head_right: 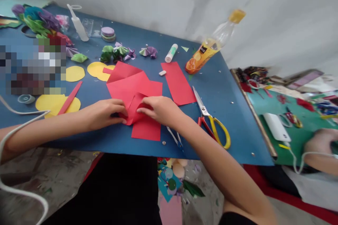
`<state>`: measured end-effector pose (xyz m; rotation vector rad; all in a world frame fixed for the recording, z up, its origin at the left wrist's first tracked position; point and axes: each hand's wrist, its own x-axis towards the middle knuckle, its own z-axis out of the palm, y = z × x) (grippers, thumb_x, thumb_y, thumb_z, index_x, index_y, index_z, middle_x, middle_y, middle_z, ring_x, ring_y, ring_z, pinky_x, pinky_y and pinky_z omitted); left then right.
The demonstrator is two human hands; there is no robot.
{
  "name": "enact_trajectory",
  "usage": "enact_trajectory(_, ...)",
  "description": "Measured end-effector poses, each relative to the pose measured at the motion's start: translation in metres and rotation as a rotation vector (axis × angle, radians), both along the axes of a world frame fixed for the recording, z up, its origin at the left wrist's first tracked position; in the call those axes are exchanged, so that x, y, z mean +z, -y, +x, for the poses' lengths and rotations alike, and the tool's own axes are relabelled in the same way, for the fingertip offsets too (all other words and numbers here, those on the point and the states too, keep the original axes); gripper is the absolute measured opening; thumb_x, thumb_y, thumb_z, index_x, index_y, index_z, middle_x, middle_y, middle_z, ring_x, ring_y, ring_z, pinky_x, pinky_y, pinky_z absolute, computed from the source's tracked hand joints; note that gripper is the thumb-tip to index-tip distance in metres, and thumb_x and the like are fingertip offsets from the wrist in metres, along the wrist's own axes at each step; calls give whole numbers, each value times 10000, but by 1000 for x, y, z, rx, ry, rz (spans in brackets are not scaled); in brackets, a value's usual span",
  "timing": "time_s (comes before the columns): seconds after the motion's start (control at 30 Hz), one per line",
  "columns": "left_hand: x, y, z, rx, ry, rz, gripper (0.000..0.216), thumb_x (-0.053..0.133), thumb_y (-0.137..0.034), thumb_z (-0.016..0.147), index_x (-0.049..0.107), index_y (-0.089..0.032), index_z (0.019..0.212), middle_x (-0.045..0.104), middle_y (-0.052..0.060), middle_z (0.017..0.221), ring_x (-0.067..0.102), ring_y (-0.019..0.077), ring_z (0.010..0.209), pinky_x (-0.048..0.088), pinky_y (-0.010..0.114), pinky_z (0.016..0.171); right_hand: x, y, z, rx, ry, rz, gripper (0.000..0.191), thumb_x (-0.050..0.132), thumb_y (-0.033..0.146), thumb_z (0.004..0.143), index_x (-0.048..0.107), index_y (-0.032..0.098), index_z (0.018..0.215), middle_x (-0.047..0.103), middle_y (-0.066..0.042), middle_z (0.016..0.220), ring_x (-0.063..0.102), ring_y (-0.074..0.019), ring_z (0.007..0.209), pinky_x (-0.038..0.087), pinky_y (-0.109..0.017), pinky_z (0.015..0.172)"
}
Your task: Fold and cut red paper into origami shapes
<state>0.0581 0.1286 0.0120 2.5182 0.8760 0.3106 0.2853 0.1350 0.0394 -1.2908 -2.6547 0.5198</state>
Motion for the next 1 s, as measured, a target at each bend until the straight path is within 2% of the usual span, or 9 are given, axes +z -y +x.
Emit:
enact_trajectory(0.13, -4, -13, -6, -43, 128, -199, 97, 585, -147, 830, 679, -168, 821, 645, 17, 849, 621, 109, 726, 457, 201, 679, -9, -19, -11, -140, 16, 21, 209, 588, 359, 878, 631, 156, 848, 684, -53, 784, 581, -162, 668, 332, -252, 574)
enact_trajectory(0.27, -11, -14, -10, 32, 187, -220, 55, 599, -180, 823, 646, -164, 846, 646, 1, 801, 611, 109, 695, 465, 201, 646, -17, -27, -14, -167, -11, -13, 201, 568, 345, 871, 595, 161, 793, 661, -43, 752, 563, -158, 656, 332, -250, 582)
enact_trajectory(0.33, -14, -13, -10, 45, 211, -203, 88, 585, -191, 842, 635, -163, 909, 652, 3, 810, 615, 114, 717, 472, 205, 656, -20, -27, -13, -170, -55, -26, 206, 548, 338, 874, 575, 164, 766, 648, -39, 733, 554, -153, 644, 347, -252, 594)
enact_trajectory(0.5, -21, -9, -12, -91, 269, -69, 230, 448, -188, 937, 671, -194, 992, 651, 41, 910, 613, 121, 811, 471, 219, 728, -25, -24, -9, -195, -153, -12, 204, 510, 342, 876, 563, 172, 776, 654, -48, 758, 574, -161, 668, 400, -261, 621)
enact_trajectory(0.6, -25, -6, -11, -90, 251, 6, 248, 436, -202, 948, 683, -196, 971, 645, 53, 899, 604, 127, 780, 467, 238, 697, -28, -23, -8, -208, -207, -27, 120, 498, 240, 854, 592, 167, 871, 681, -57, 834, 617, -170, 732, 445, -267, 663)
enact_trajectory(0.73, -27, -2, -9, -78, 191, 84, 231, 453, -243, 949, 673, -176, 972, 642, 64, 886, 587, 147, 736, 462, 275, 660, -32, -22, -8, -254, -279, -39, 169, 497, 193, 850, 608, 177, 977, 702, -57, 915, 646, -170, 767, 488, -278, 687)
enact_trajectory(0.87, -26, -1, -8, -76, 181, 98, 239, 439, -243, 958, 648, -180, 1054, 633, 59, 869, 576, 156, 739, 458, 282, 643, -35, -23, -10, -258, -290, -21, 139, 519, 197, 859, 619, 184, 953, 704, -48, 913, 652, -167, 782, 498, -273, 690)
enact_trajectory(1.0, -25, -1, -8, -86, 185, 80, 237, 435, -231, 960, 649, -179, 1049, 624, 58, 878, 564, 150, 734, 461, 276, 642, -36, -24, -12, -243, -280, 11, 114, 525, 196, 872, 627, 181, 922, 699, -43, 901, 653, -163, 809, 489, -263, 704)
